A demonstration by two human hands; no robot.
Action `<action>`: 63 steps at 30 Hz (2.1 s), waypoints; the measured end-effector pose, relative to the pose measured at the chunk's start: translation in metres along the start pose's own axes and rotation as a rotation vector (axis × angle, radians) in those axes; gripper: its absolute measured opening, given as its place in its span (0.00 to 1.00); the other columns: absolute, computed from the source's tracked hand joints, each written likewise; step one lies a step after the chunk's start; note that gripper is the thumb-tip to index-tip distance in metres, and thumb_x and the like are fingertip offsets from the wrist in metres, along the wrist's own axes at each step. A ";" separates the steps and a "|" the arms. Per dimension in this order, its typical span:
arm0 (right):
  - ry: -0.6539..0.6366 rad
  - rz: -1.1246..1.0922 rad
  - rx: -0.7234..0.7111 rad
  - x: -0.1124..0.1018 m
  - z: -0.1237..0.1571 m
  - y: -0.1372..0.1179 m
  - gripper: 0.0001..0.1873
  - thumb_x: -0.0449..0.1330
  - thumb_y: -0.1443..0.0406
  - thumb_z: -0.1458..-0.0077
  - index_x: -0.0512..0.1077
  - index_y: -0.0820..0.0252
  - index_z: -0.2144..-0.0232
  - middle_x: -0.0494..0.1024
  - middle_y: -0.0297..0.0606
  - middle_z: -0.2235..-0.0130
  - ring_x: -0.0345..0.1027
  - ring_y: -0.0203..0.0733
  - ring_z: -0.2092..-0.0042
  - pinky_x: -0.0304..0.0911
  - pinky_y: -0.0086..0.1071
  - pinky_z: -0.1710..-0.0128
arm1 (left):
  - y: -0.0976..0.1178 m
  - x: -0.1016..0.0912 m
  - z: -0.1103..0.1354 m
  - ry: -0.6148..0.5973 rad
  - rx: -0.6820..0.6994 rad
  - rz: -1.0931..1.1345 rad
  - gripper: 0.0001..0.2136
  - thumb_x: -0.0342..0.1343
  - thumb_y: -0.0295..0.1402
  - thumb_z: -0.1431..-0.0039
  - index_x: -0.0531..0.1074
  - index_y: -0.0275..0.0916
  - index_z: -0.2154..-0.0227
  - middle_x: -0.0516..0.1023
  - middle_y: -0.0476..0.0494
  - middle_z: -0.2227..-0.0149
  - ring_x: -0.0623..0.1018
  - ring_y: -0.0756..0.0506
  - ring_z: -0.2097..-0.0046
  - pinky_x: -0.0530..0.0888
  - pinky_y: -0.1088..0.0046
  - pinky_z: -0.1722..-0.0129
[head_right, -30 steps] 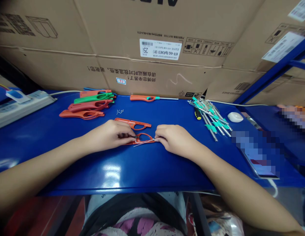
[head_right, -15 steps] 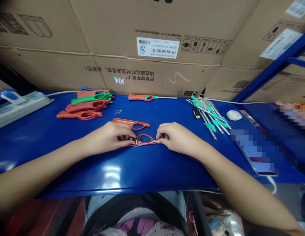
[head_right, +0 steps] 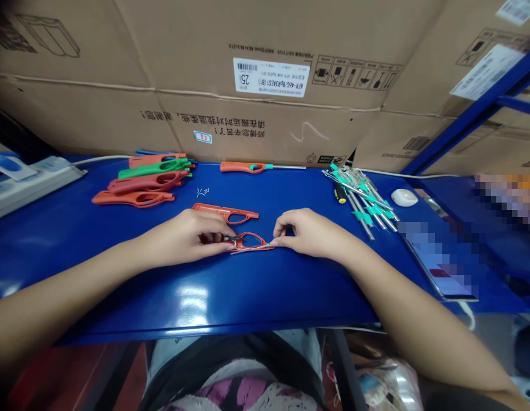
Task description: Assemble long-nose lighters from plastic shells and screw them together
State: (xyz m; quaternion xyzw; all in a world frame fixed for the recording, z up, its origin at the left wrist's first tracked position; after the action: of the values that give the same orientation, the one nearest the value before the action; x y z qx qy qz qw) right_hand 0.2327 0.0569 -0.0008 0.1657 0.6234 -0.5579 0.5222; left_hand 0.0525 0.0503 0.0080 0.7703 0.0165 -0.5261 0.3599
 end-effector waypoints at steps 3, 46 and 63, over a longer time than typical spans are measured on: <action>-0.036 0.037 0.051 0.002 -0.002 0.007 0.07 0.66 0.60 0.45 0.79 0.59 0.69 0.77 0.34 0.72 0.64 0.36 0.71 0.55 0.29 0.70 | -0.003 0.002 0.000 -0.033 -0.015 0.021 0.11 0.64 0.35 0.40 0.81 0.39 0.55 0.83 0.45 0.62 0.81 0.49 0.65 0.76 0.76 0.64; 0.020 -0.081 -0.268 0.018 0.004 -0.035 0.04 0.58 0.72 0.45 0.68 0.59 0.66 0.68 0.28 0.72 0.57 0.31 0.74 0.53 0.27 0.69 | 0.011 0.011 0.003 0.042 0.043 -0.090 0.10 0.55 0.27 0.33 0.81 0.37 0.56 0.83 0.43 0.60 0.81 0.46 0.60 0.76 0.71 0.57; 0.049 -0.016 -0.271 0.021 0.003 -0.036 0.04 0.57 0.71 0.43 0.67 0.58 0.66 0.68 0.28 0.72 0.58 0.31 0.73 0.53 0.27 0.69 | 0.011 0.008 0.000 0.118 -0.003 -0.064 0.07 0.57 0.25 0.36 0.81 0.36 0.64 0.84 0.44 0.62 0.82 0.46 0.61 0.77 0.71 0.57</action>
State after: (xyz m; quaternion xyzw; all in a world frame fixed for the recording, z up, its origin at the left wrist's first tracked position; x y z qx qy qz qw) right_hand 0.1973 0.0346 0.0004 0.1025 0.7069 -0.4685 0.5199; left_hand 0.0607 0.0392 0.0070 0.7986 0.0631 -0.4908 0.3425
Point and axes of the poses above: each hand's wrist, its own z-axis away from the middle knuckle, its own x-axis out of the palm, y = z × x, the point moved 8 cm from there along -z, towards the middle knuckle
